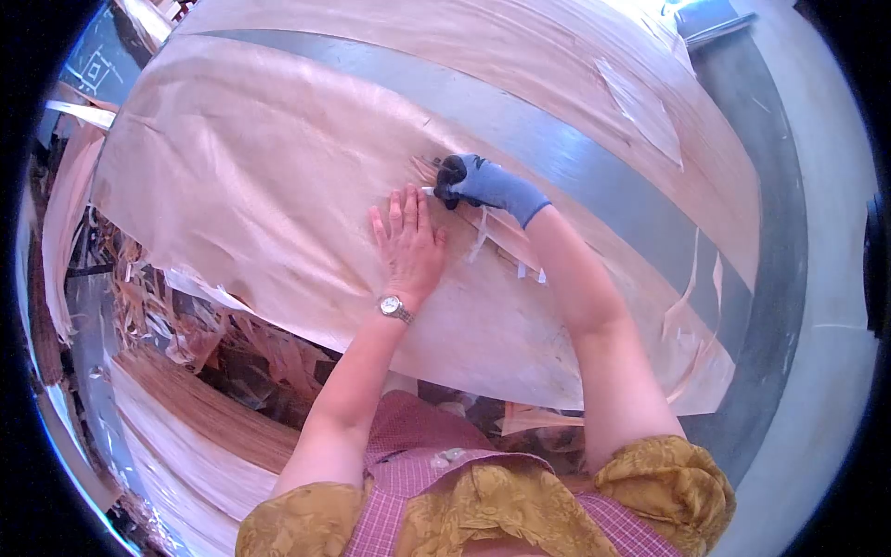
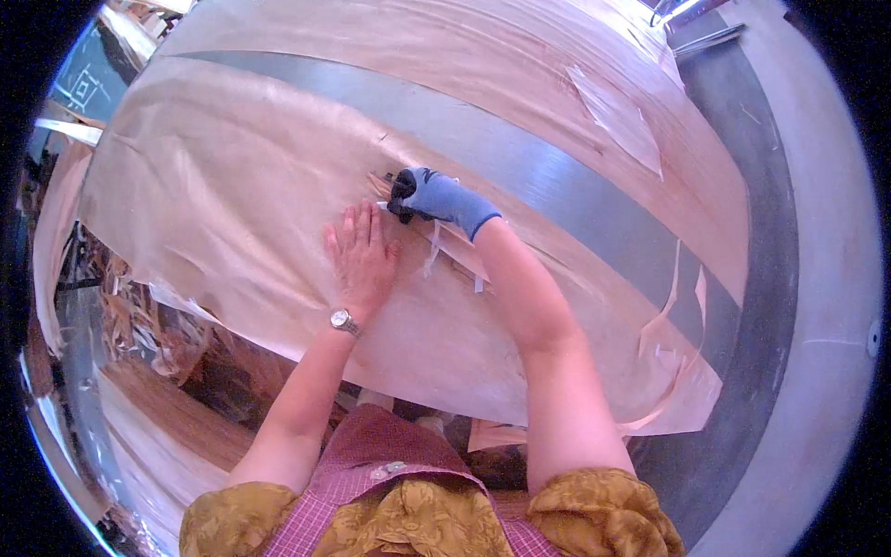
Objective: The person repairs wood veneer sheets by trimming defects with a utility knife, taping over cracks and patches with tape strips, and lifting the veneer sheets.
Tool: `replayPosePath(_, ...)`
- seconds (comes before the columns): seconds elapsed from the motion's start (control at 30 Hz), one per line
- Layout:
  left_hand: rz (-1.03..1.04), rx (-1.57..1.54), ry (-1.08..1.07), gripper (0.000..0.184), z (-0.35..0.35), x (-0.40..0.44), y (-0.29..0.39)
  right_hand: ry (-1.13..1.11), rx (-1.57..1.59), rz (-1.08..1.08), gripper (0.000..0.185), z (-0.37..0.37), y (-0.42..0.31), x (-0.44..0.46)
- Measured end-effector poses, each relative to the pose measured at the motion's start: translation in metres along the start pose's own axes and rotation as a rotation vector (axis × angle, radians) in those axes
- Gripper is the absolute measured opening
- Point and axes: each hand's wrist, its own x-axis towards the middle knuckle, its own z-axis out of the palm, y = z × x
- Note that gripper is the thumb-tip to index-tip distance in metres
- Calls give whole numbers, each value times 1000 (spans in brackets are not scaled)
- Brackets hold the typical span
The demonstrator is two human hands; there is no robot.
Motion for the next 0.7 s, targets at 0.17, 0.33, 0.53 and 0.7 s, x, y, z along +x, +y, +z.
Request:
replayPosePath(0.17, -24, -43, -49, 68, -9, 2, 5, -18, 60, -11, 20, -2, -4, -5)
replayPosePath(0.33, -19, 24, -46, 69, -3, 5, 4, -66, 131, -37, 18, -4, -1, -7)
replayPosePath(0.53, -9, 18, -27, 70, -3, 6, 7, -75, 228, -4, 18, -4, 6, -6)
replayPosePath(0.7, 1, -11, -25, 71, -1, 9, 7, -16, 238, -4, 17, -2, 7, -8)
